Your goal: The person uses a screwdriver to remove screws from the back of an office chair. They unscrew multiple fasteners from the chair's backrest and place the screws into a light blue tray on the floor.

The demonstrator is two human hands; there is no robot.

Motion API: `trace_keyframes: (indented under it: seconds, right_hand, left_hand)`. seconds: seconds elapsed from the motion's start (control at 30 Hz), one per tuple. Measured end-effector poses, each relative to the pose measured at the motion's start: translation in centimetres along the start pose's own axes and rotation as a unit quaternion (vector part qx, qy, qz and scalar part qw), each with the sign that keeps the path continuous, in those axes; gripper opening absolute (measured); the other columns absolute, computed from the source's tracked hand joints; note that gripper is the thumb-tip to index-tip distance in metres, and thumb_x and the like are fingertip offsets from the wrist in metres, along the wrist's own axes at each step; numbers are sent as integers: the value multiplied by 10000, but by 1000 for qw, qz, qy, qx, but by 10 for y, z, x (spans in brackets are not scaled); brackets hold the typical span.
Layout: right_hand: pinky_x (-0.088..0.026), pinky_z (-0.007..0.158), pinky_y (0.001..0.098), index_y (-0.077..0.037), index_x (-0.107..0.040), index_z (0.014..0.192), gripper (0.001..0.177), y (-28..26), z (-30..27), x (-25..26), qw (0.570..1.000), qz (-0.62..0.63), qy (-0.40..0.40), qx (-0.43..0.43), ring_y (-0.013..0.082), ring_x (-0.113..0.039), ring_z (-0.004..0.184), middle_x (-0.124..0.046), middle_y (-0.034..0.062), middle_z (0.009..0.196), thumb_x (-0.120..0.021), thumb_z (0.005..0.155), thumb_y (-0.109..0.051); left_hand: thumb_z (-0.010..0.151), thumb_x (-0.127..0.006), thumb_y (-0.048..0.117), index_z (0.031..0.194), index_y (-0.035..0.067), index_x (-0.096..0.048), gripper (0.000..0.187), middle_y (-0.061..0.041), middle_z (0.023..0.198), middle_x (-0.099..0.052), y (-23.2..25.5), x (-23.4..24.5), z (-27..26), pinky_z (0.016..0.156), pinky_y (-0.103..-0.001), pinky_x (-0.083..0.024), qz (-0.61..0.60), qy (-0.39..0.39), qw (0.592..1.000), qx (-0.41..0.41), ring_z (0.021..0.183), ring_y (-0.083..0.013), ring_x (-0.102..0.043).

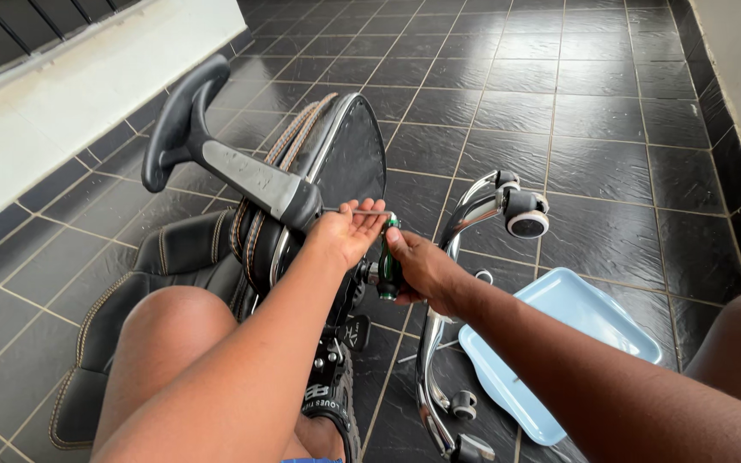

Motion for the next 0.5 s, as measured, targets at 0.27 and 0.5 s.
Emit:
trace_keyframes:
  seconds: [0.27,0.5]
  right_hand:
    - [-547,660,346,-154,-545,1234,545,-4,5,0,998,46,19,-29,164,-679,773,-617,29,849,-316,1019,-599]
    - [-463,511,310,-90,-529,982,546,-7,9,-1,995,90,18,-48,207,-626,594,-576,63,695,-321,1046,-590]
  left_hand:
    - [1047,-365,79,1121,37,-481,144,-175,1108,-597,-10,-9,-7,1044,-593,-525,9,17,999,-27,1098,-384,-663]
    - [1067,-386,148,1108,44,-504,162,-168,1135,-575,-17,-9,-19,1002,-587,-538,30,18,999,-31,1097,-375,-649]
Point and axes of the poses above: each hand's wrist, its own z-axis towards the middle knuckle, its own x-axis out of the back of the hand, y = z × x, the point moved 4 cm from there along z, towards the middle knuckle
